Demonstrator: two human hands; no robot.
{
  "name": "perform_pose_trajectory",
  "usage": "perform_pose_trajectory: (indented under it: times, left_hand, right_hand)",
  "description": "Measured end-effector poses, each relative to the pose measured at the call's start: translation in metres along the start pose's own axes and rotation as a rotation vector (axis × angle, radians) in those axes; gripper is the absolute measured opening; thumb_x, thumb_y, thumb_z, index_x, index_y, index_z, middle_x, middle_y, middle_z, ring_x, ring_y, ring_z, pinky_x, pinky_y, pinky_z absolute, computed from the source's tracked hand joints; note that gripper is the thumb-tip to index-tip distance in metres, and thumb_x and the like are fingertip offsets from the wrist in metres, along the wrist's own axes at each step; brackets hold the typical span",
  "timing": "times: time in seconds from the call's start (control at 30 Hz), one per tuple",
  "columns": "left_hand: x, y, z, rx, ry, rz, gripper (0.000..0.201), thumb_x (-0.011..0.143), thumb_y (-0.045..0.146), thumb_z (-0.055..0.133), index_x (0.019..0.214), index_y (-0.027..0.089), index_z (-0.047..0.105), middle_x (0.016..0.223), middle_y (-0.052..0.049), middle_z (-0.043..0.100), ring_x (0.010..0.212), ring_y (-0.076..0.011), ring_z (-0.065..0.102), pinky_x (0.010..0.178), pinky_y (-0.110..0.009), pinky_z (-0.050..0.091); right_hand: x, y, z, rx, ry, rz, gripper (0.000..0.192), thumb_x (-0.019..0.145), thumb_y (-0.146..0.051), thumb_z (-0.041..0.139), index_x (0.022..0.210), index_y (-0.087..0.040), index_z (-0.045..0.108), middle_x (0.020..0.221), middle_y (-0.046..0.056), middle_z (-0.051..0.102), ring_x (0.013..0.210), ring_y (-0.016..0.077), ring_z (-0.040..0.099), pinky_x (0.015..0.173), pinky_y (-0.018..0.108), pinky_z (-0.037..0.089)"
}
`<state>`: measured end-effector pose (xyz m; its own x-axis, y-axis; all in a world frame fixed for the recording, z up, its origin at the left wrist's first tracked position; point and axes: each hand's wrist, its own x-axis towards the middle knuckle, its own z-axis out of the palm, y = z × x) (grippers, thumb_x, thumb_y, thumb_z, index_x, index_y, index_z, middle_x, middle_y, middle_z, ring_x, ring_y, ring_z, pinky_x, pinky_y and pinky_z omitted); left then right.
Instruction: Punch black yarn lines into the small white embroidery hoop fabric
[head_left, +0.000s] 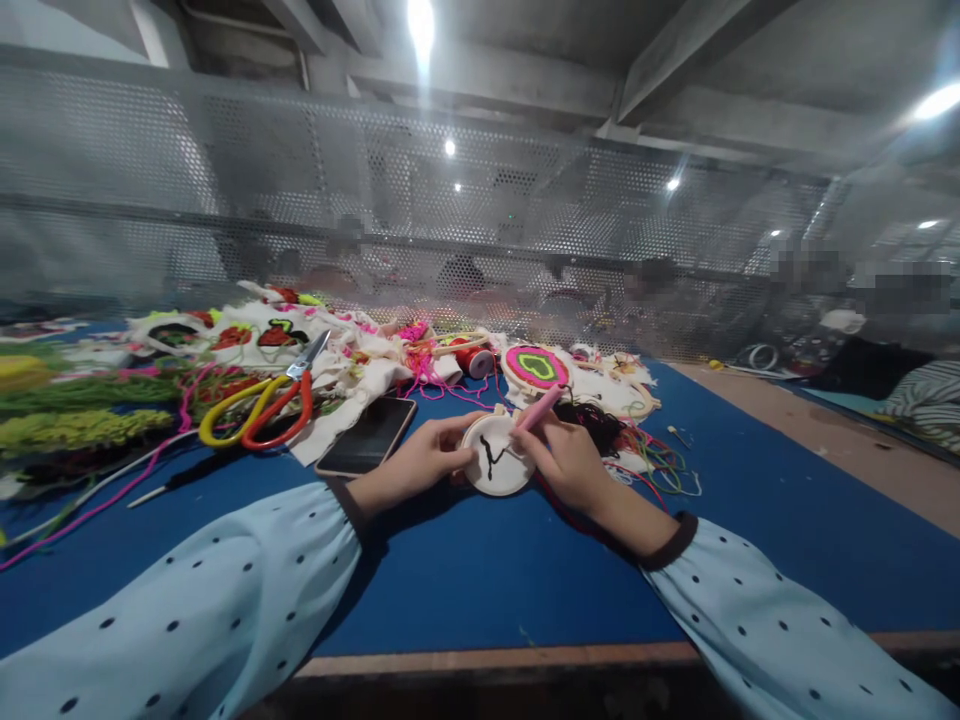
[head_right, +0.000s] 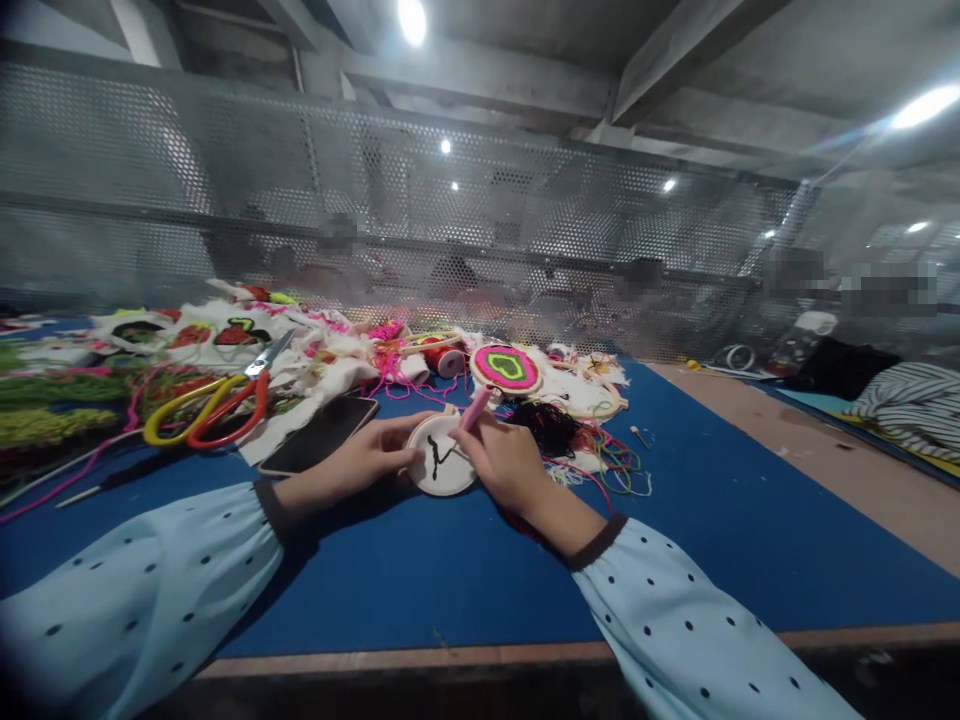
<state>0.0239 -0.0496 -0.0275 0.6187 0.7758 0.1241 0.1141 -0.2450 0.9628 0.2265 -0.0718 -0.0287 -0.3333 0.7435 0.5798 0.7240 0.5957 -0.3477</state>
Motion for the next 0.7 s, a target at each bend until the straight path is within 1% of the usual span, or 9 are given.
perform_pose_trajectory:
  times: [0.07,0.17,0.23,0.33,0.4,0.47,0.6,0.7]
  left_hand:
    - [0.000,0.002,0.001,0.000,0.005,-0.005,0.059,0.073,0.022,0.056,0.130,0.014,0.042,0.071,-0.001,0.057,0.054,-0.0075,0.045,0.049,-0.020,0.038]
    - [-0.001,0.005,0.003,0.000,0.011,-0.008,0.059,0.073,0.020,0.056,0.130,0.013,0.042,0.069,0.000,0.056,0.052,-0.0065,0.043,0.048,-0.019,0.037]
    - [-0.001,0.005,0.003,-0.001,0.008,0.002,0.059,0.073,0.019,0.055,0.130,0.013,0.042,0.070,0.000,0.056,0.053,-0.0064,0.043,0.048,-0.018,0.037]
    - [-0.001,0.002,0.002,-0.001,0.003,0.017,0.059,0.072,0.018,0.055,0.130,0.015,0.042,0.077,-0.001,0.058,0.056,-0.0070,0.045,0.050,-0.019,0.039]
    - [0.000,-0.001,0.000,0.000,-0.005,0.011,0.059,0.073,0.019,0.055,0.130,0.015,0.042,0.079,-0.003,0.059,0.056,-0.0075,0.046,0.051,-0.020,0.039]
    - [0.001,-0.004,-0.002,-0.004,-0.005,0.003,0.057,0.074,0.021,0.055,0.129,0.013,0.043,0.076,-0.003,0.059,0.055,-0.0078,0.046,0.050,-0.021,0.039]
    - [0.002,-0.007,-0.003,0.003,0.000,0.003,0.055,0.075,0.022,0.055,0.127,0.012,0.044,0.069,-0.001,0.056,0.053,-0.0073,0.045,0.049,-0.020,0.038]
    - [0.002,-0.006,-0.003,0.011,-0.005,0.001,0.056,0.075,0.021,0.055,0.128,0.013,0.043,0.069,0.000,0.055,0.053,-0.0070,0.045,0.048,-0.019,0.038]
  right_hand:
    - [0.000,0.000,-0.001,0.020,0.026,0.030,0.027,0.090,-0.037,0.037,0.091,-0.016,0.054,0.076,0.007,0.065,0.069,0.0178,0.062,0.065,0.026,0.044]
    - [0.000,0.000,-0.002,0.024,0.046,0.024,0.025,0.091,-0.034,0.035,0.089,-0.017,0.054,0.076,0.006,0.064,0.069,0.0171,0.062,0.065,0.026,0.044]
    - [0.001,-0.001,-0.002,-0.007,0.007,-0.043,0.022,0.090,-0.033,0.039,0.089,-0.017,0.055,0.079,0.007,0.064,0.072,0.0165,0.060,0.067,0.025,0.044]
    - [0.002,-0.003,0.000,-0.109,-0.098,-0.197,0.016,0.086,-0.029,0.047,0.085,-0.018,0.058,0.090,0.008,0.062,0.082,0.0168,0.058,0.070,0.026,0.043]
    - [0.002,-0.004,0.001,-0.133,-0.128,-0.237,0.017,0.087,-0.027,0.046,0.085,-0.018,0.059,0.093,0.009,0.062,0.085,0.0170,0.057,0.072,0.026,0.042]
    - [0.002,-0.003,0.001,-0.109,-0.099,-0.183,0.020,0.088,-0.029,0.044,0.088,-0.016,0.059,0.091,0.009,0.063,0.084,0.0174,0.058,0.073,0.026,0.042]
    - [0.002,-0.001,0.000,-0.044,-0.031,0.028,0.025,0.090,-0.035,0.040,0.092,-0.015,0.055,0.080,0.008,0.065,0.075,0.0188,0.063,0.068,0.027,0.043]
    - [0.002,0.000,-0.001,0.016,0.018,0.060,0.024,0.091,-0.033,0.037,0.092,-0.016,0.053,0.078,0.007,0.065,0.071,0.0181,0.063,0.067,0.026,0.044]
